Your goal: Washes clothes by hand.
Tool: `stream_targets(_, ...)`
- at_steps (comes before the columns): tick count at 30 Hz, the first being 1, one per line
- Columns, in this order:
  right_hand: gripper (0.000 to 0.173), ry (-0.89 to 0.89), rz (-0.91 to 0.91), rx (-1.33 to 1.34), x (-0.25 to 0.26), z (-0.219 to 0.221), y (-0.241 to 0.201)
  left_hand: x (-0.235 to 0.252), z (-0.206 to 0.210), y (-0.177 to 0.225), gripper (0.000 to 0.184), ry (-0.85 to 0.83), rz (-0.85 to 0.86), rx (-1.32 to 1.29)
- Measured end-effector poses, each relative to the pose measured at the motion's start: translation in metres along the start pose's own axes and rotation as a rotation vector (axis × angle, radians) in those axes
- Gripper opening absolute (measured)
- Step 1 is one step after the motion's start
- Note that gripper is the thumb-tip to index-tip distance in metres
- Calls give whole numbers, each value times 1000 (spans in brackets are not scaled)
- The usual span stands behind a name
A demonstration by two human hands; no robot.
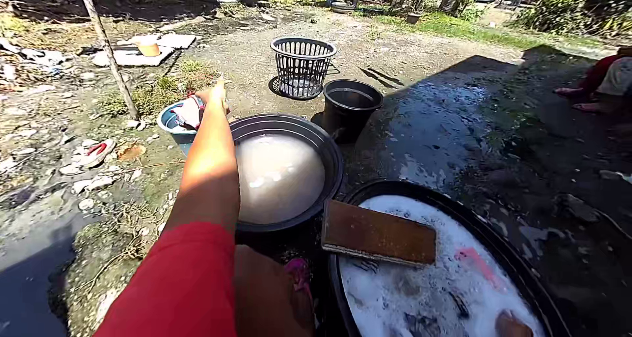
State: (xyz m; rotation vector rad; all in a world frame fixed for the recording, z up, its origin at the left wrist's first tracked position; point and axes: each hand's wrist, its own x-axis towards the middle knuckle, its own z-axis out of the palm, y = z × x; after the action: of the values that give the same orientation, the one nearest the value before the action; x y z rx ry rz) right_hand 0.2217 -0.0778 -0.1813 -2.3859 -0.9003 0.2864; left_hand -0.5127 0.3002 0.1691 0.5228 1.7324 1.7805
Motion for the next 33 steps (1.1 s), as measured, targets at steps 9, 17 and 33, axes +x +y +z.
stream_targets(9,45,-472,360,173,-57,-37,-55,-100,100,-52,67,-692,363,910)
stream_targets(17,47,-343,490,911,-39,-97,-63,-348,160,-163,63,-1471,770,1003)
stream_targets(33,41,-645,385,-37,-88,-17,-60,-459,24,-337,43,-1670,404,1831)
